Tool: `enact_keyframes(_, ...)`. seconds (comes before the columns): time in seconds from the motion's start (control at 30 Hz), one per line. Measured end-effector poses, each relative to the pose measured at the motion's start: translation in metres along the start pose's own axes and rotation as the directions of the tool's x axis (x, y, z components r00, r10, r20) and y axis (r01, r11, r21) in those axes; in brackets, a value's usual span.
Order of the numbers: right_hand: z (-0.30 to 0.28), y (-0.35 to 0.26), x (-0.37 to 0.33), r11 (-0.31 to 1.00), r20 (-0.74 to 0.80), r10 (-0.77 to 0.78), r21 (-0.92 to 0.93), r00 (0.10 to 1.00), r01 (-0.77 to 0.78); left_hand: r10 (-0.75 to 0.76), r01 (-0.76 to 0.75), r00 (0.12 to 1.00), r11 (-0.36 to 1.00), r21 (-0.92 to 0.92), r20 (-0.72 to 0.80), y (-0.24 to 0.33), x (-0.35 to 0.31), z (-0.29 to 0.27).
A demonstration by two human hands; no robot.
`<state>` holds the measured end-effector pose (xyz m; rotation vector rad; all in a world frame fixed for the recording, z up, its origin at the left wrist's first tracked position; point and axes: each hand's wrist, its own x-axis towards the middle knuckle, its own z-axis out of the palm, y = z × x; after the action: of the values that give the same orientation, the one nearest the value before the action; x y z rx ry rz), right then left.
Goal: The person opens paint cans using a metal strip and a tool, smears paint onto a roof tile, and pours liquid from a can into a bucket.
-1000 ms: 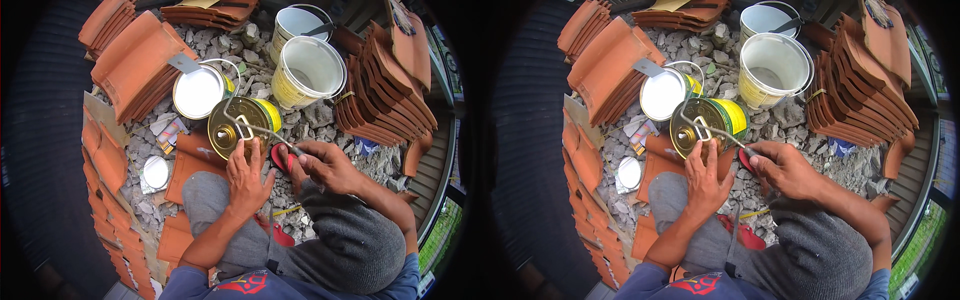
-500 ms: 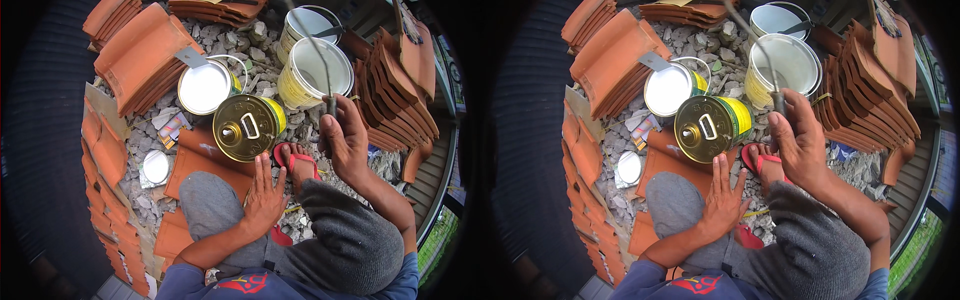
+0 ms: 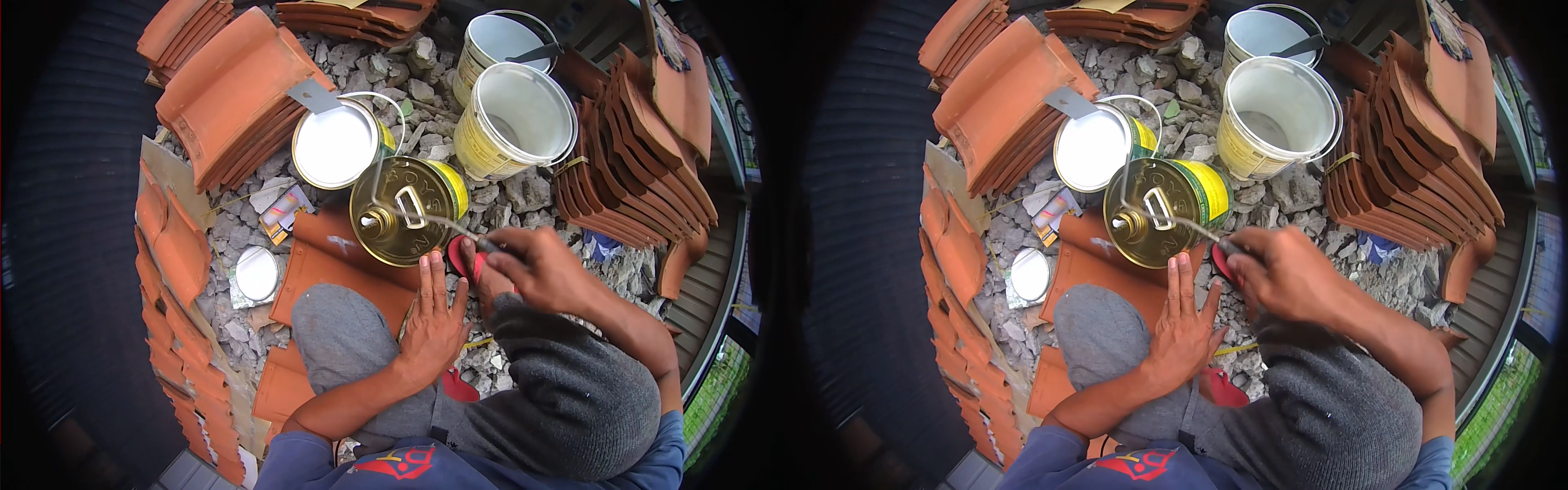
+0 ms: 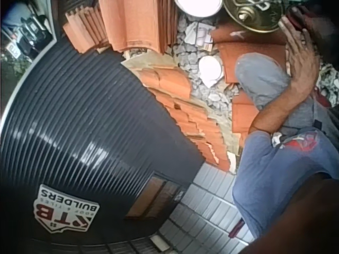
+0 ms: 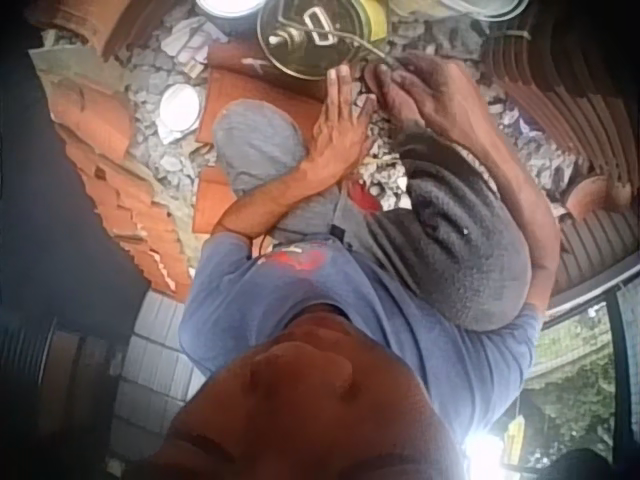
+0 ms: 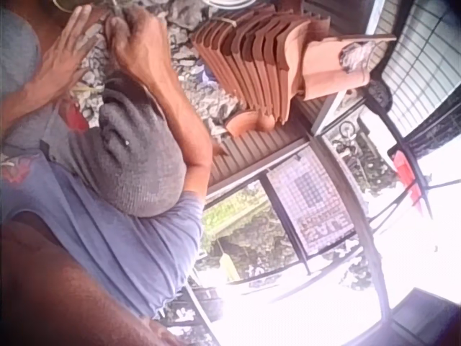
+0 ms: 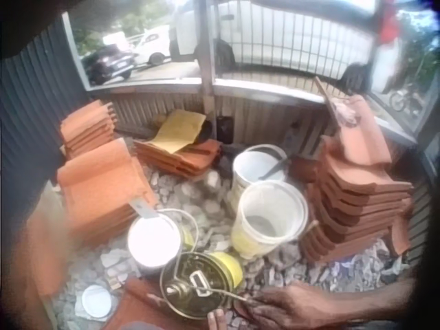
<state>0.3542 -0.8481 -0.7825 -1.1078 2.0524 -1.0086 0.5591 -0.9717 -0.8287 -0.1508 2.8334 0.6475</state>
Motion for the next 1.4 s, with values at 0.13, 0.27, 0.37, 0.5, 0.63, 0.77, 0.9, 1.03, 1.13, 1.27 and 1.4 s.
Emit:
enact_keyframes(0.13,-0.018,-0.021,0.020,0.905,-0.266,0.257,0.404,0.929,-0.135,-0.019,0.019,1.000,1.000,-0.016,0.007,0.001,-0.001,-0.002)
enact_keyframes(0.27,-0.004,-0.006,0.012,0.827,-0.199,0.353,0.524,0.914,-0.205,-0.013,0.013,1.000,0.999,-0.032,-0.011,0.000,-0.001,-0.005)
enact_keyframes(0.37,0.012,0.005,0.019,0.780,-0.177,0.391,0.585,0.903,-0.223,-0.018,0.016,0.999,0.997,-0.071,-0.028,0.001,0.001,-0.010)
enact_keyframes(0.5,0.027,0.023,0.049,0.978,-0.342,0.193,0.142,0.920,-0.152,-0.020,-0.015,0.978,0.987,-0.162,-0.208,0.000,0.005,-0.021)
enact_keyframes(0.63,0.050,0.032,0.068,0.990,-0.378,0.124,0.107,0.917,-0.090,-0.251,0.004,0.906,0.809,-0.588,-0.340,-0.041,0.015,-0.027)
enact_keyframes(0.77,0.052,0.034,0.069,0.965,-0.259,0.262,0.092,0.930,-0.247,-0.349,0.191,0.686,0.933,-0.305,-0.638,-0.103,0.037,-0.050)
enact_keyframes(0.9,0.053,0.040,0.067,0.967,-0.273,0.253,0.087,0.928,-0.238,-0.478,0.217,0.771,0.819,-0.532,-0.421,-0.133,0.037,-0.036)
enact_keyframes(1.03,0.051,0.042,0.061,0.957,-0.208,0.265,0.178,0.941,-0.230,-0.575,0.203,0.758,0.659,-0.725,-0.310,-0.134,0.035,-0.034)
enact_keyframes(1.13,0.046,0.035,0.055,0.969,-0.227,0.204,0.186,0.952,-0.163,-0.713,0.052,0.678,0.294,-0.954,-0.182,-0.151,0.030,-0.021)
enact_keyframes(1.27,0.028,0.025,0.043,0.956,-0.223,0.125,0.287,0.967,-0.058,-0.750,0.038,0.656,0.143,-0.989,-0.083,-0.162,0.021,-0.023)
enact_keyframes(1.4,0.008,0.012,0.018,0.845,-0.080,0.159,0.527,0.984,-0.094,-0.842,0.076,0.476,0.326,-0.942,-0.253,-0.165,0.023,-0.028)
